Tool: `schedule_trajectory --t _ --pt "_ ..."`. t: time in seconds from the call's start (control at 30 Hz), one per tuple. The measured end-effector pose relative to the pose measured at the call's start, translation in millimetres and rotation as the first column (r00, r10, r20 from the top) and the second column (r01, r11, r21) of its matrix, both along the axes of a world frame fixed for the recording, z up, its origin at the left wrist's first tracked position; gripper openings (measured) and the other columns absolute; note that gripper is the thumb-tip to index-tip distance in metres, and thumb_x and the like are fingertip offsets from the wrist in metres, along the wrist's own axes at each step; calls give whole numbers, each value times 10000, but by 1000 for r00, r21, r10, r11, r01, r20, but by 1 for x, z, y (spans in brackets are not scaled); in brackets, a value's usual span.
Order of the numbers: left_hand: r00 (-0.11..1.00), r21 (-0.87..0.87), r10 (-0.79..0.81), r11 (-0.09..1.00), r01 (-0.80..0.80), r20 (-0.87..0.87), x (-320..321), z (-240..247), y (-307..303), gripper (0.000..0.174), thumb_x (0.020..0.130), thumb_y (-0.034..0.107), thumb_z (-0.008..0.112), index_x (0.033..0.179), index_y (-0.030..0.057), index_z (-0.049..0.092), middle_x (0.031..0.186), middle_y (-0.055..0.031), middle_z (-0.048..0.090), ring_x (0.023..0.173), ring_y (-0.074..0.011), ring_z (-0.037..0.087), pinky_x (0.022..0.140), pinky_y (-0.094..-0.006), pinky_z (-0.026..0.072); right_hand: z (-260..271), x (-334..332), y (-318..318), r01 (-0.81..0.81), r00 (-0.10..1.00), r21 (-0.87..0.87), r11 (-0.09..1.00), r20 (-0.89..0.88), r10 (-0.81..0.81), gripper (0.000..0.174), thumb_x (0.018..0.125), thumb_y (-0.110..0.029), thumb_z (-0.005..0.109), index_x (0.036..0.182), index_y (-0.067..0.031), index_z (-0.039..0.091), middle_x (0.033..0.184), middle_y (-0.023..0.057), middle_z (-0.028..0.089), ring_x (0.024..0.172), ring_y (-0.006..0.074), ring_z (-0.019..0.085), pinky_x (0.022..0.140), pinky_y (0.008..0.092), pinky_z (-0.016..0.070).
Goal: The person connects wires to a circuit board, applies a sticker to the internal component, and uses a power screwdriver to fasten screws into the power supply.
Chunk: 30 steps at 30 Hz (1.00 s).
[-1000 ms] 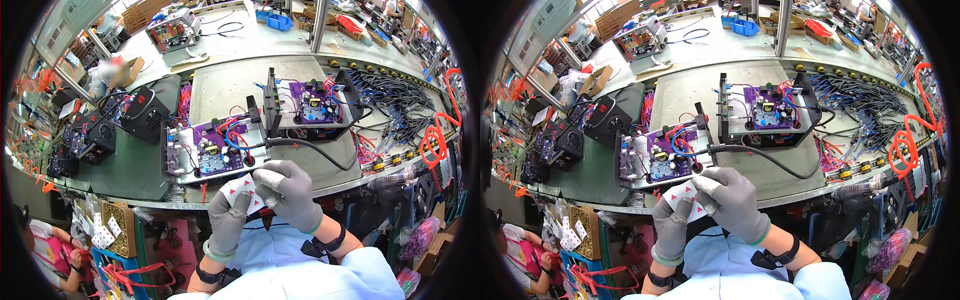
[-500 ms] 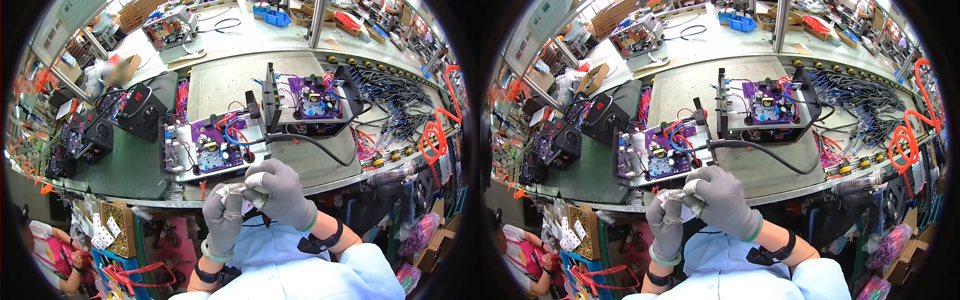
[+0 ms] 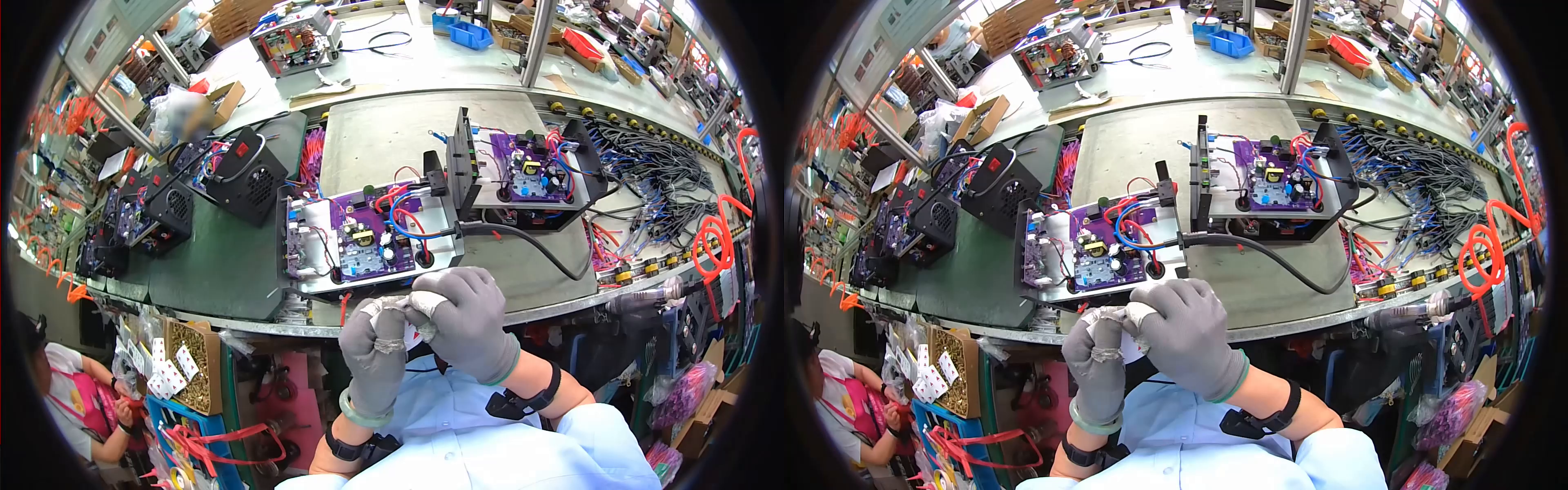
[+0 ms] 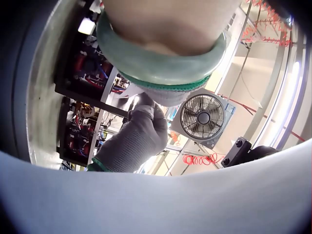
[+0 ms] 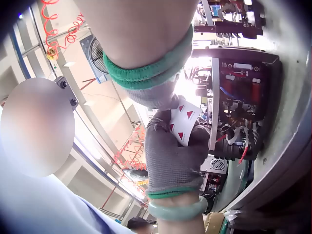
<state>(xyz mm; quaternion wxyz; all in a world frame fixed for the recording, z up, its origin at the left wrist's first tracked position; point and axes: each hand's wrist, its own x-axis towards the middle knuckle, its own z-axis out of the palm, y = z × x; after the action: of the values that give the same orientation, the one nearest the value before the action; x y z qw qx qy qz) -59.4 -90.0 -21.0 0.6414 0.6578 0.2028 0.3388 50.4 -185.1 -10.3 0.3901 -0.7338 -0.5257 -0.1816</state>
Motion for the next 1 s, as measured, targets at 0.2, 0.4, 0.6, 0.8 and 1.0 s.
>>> schedule_trajectory --t 0.2,0.4,0.6,0.8,1.0 --pt "999 -9 24 1000 -24 -43 -2 0 2 210 970 115 550 899 -45 667 798 -47 582 681 -85 533 566 -252 418 3 1 7 -48 987 49 998 -153 55 154 712 -133 731 840 -86 660 937 44 657 837 248 634 718 397 492" --pt "1000 -78 13 997 -15 -22 -4 -5 4 222 983 154 551 902 -22 659 777 -10 601 681 -56 529 573 -227 412 1 0 7 -53 998 -34 998 -19 53 141 712 -126 716 832 -90 651 929 51 647 832 256 629 701 399 494" --pt "999 -46 -11 999 9 -41 -6 -11 9 241 993 191 554 912 -10 660 756 3 616 648 -46 515 560 -221 405 6 4 13 -116 993 -57 992 -27 115 150 689 -118 715 805 -84 625 907 54 640 820 257 623 704 396 488" --pt "999 -364 -18 931 6 -29 -9 -3 13 238 999 206 545 1000 1 666 816 -15 643 687 -60 581 598 -226 465 35 23 20 -309 920 29 951 -246 306 144 708 -83 711 754 -67 575 851 73 637 807 263 632 734 397 499" --pt "972 -437 -224 883 171 -73 -3 -22 4 322 970 47 540 1289 4 520 1071 -66 637 925 -110 641 763 -259 548 45 132 104 -223 949 -290 931 -284 139 139 792 -205 709 842 -75 705 935 111 694 851 272 672 786 377 525"
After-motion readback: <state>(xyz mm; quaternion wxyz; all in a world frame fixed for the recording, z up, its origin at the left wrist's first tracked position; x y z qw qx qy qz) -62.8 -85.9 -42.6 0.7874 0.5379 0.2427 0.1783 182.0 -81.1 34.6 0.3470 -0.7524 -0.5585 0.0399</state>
